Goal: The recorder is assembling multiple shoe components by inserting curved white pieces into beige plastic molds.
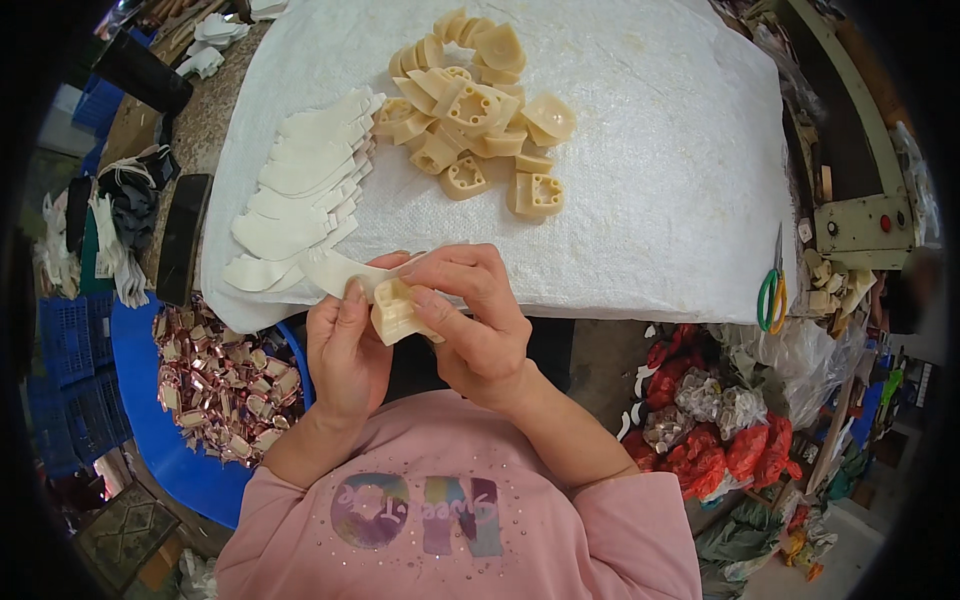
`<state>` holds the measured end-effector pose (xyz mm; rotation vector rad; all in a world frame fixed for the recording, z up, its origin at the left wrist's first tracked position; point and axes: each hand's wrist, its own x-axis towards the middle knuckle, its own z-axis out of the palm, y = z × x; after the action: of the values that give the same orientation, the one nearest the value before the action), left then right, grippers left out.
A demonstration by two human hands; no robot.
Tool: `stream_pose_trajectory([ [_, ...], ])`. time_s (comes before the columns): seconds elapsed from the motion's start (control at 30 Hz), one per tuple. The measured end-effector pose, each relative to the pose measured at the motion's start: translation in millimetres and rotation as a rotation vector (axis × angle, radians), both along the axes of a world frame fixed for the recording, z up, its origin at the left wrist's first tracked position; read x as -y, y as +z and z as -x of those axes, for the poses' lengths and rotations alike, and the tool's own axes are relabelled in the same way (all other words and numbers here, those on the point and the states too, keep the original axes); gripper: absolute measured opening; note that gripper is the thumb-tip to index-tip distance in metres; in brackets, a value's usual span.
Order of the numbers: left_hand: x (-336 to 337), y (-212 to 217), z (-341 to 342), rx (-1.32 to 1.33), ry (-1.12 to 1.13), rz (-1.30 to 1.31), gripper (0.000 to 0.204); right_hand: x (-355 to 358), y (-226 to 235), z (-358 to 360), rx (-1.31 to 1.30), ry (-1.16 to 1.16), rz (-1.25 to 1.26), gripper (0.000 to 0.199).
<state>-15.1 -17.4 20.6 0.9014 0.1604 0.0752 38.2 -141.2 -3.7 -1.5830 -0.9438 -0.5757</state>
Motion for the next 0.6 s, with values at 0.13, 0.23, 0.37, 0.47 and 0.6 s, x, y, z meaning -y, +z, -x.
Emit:
stream_pose_trajectory([
  [0.13, -2, -5, 4, 0.038, -0.033, -0.014, 0.039, 1, -2, 0, 0.012, -0.005, -0.013, 0.053],
  [0.23, 1, -8, 6, 0.041, -0.020, -0.068, 0.039, 2, 2, 1, 0.000, -0.029, 0.013, 0.054],
  [0.37, 8, -6, 6, 0.068, 0.071, -0.285, 0.040, 1, -2, -1, 0.022, -0.075, 0.007, 0.051],
  [0.47, 4, -9, 6, 0.127, 0.098, -0.441, 0.040, 0, 2, -4, 0.093, -0.188, 0.122, 0.051],
  [0.6, -6, -7, 2, 0.220, 0.056, -0.611, 0.035, 1, 2, -4, 0.143, -0.253, 0.161, 0.045],
])
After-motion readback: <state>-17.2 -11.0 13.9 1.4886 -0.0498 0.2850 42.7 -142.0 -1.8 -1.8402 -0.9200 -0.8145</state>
